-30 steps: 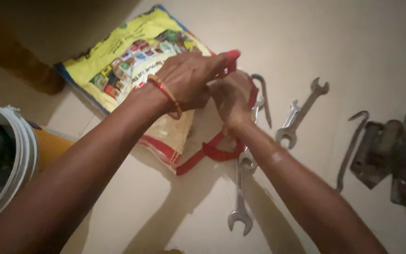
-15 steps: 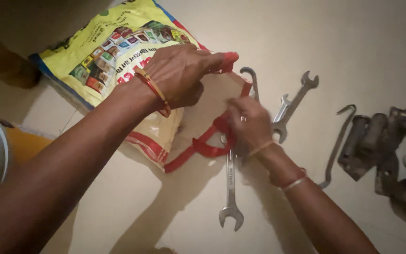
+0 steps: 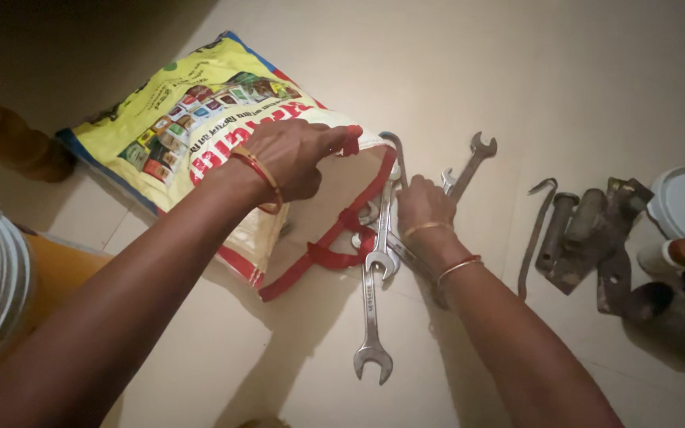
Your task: The person sorts various metal tools and parts on the floor, picking up wrenches and mechanical components to place them inside a bucket and a white bag.
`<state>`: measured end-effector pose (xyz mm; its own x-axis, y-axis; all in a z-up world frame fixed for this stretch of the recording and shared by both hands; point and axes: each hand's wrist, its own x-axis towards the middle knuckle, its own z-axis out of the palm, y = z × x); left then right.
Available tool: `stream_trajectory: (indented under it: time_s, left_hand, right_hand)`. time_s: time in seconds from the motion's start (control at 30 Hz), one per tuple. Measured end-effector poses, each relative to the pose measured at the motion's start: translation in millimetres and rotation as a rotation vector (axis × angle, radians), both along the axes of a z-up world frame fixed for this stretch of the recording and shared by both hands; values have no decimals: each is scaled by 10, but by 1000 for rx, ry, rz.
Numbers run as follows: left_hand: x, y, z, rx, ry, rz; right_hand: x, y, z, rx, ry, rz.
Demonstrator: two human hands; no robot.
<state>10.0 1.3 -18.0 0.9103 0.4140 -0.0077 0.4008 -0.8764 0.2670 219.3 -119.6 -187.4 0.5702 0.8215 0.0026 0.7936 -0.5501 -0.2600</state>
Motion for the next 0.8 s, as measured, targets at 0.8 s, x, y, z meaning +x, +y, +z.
stream_trajectory:
  time_s: [0.8]
  left_hand:
    - [16,-93,79,58,118,82]
  right_hand:
    - [880,-847,1068,-170,218,-163]
